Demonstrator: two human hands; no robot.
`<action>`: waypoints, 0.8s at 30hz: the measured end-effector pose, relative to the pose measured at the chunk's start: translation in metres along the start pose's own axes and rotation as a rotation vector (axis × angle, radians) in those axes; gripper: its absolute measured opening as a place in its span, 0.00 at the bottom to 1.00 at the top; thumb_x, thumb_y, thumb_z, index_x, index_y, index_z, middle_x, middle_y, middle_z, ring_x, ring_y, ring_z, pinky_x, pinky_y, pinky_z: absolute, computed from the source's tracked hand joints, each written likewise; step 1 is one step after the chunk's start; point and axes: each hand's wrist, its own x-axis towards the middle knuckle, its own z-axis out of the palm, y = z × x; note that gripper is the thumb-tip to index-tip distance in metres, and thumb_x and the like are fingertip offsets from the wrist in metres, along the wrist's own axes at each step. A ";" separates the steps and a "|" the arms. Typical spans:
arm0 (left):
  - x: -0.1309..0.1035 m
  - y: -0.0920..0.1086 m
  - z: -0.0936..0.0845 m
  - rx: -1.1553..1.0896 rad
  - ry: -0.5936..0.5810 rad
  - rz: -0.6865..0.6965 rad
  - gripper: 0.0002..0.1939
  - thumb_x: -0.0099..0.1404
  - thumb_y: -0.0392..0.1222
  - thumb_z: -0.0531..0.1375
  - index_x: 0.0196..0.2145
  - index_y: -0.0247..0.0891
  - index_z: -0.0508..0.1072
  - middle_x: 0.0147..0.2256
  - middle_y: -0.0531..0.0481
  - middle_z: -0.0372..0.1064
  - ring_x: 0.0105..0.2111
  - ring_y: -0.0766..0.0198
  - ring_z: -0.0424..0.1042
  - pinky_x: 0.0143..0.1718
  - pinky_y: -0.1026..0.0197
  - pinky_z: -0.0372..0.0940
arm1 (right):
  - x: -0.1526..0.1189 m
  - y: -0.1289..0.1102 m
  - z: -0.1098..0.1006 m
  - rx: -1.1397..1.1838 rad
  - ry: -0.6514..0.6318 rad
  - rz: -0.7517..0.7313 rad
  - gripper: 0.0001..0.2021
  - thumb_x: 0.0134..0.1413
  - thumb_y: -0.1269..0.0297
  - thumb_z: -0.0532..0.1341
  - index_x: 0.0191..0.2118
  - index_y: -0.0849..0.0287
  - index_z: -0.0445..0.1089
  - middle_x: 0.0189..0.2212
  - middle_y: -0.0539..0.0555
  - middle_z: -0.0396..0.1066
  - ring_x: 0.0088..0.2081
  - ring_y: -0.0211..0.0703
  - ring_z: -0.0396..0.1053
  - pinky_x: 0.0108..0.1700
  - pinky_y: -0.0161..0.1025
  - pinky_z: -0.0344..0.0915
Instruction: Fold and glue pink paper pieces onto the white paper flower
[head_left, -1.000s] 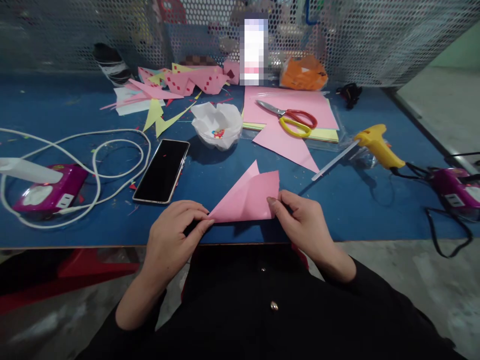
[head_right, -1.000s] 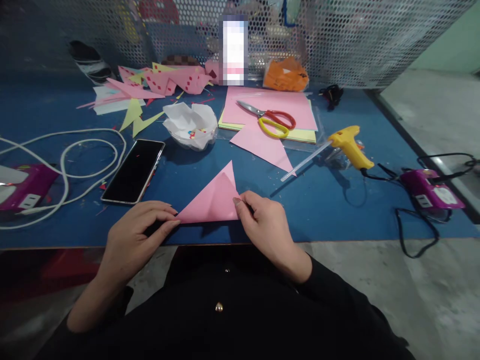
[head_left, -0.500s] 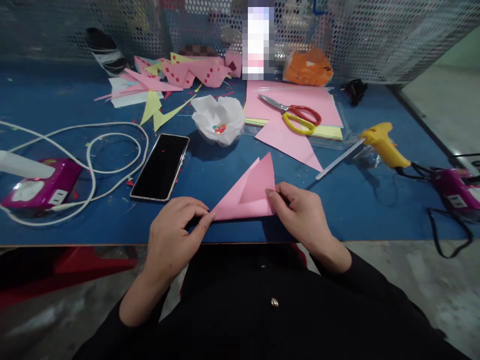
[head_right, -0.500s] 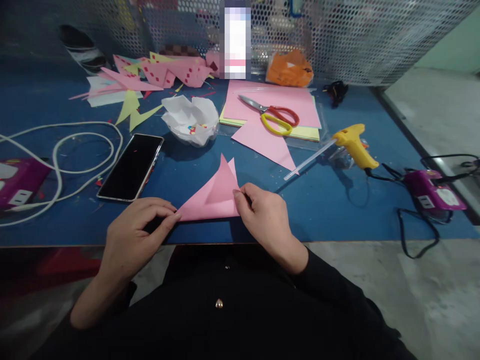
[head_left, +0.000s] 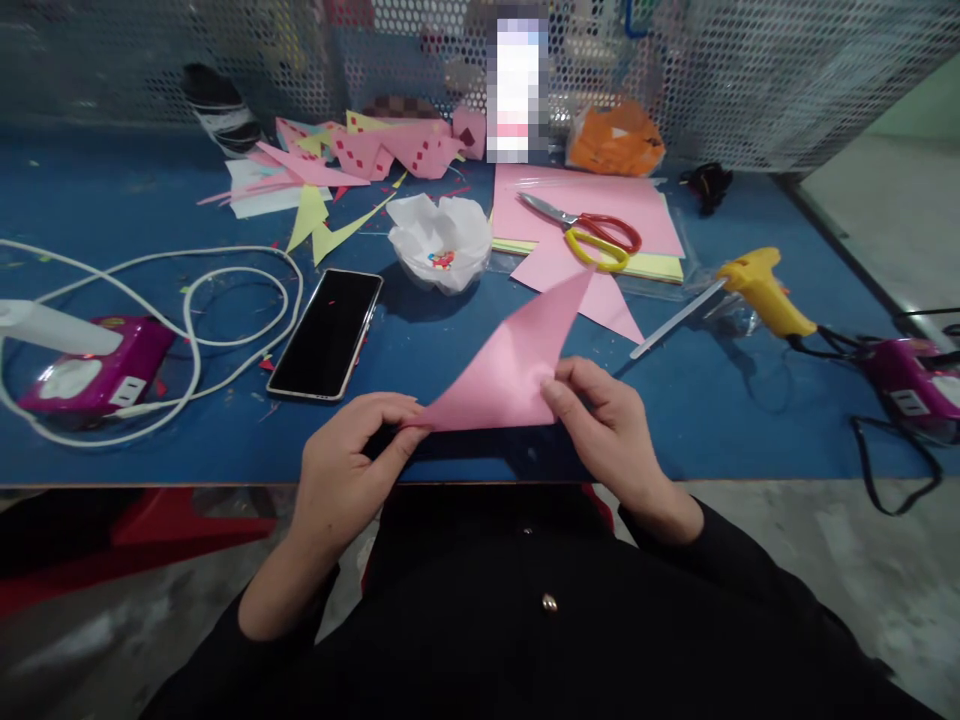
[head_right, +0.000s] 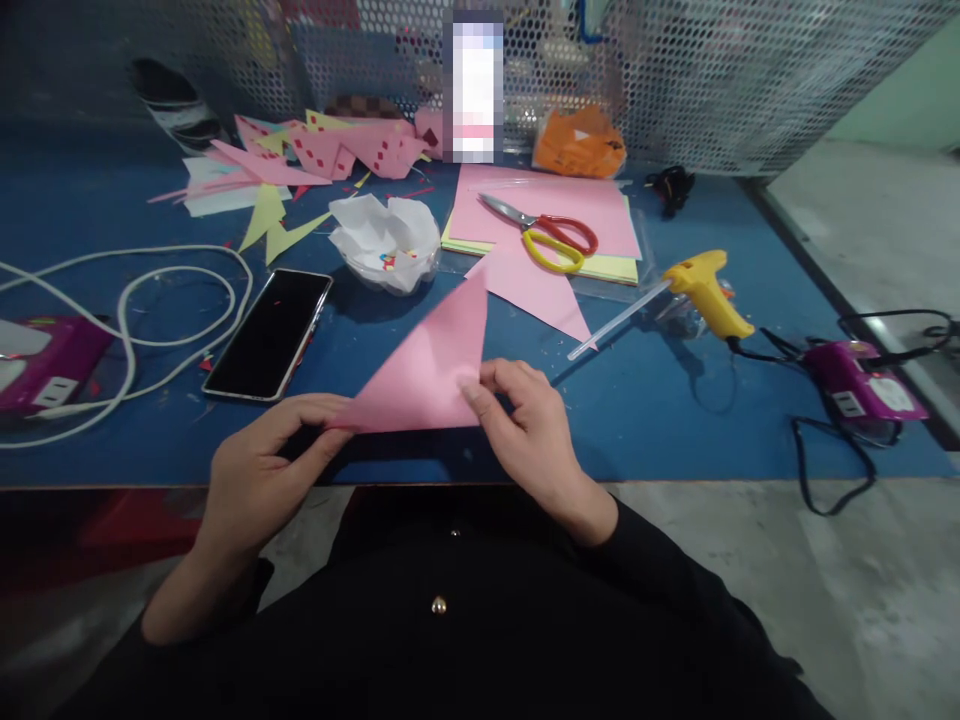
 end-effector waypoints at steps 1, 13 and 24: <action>-0.001 0.001 -0.001 -0.015 0.016 -0.047 0.05 0.67 0.45 0.62 0.34 0.43 0.75 0.35 0.55 0.77 0.36 0.63 0.75 0.41 0.59 0.69 | 0.001 -0.001 -0.001 0.051 -0.047 -0.029 0.08 0.61 0.56 0.61 0.37 0.56 0.70 0.31 0.48 0.71 0.35 0.39 0.67 0.38 0.36 0.63; 0.017 0.015 0.001 -0.173 -0.041 -0.398 0.12 0.64 0.51 0.62 0.40 0.41 0.75 0.15 0.60 0.66 0.14 0.68 0.65 0.19 0.64 0.59 | -0.015 -0.003 -0.014 -0.036 -0.095 -0.090 0.21 0.67 0.65 0.51 0.63 0.53 0.64 0.37 0.52 0.78 0.35 0.41 0.74 0.37 0.39 0.71; 0.017 0.011 0.000 -0.062 -0.150 -0.315 0.17 0.64 0.47 0.61 0.50 0.43 0.74 0.16 0.60 0.68 0.14 0.65 0.66 0.18 0.62 0.60 | 0.002 0.015 -0.008 -0.416 -0.194 -0.528 0.13 0.66 0.66 0.56 0.51 0.55 0.74 0.55 0.61 0.72 0.57 0.53 0.68 0.53 0.54 0.69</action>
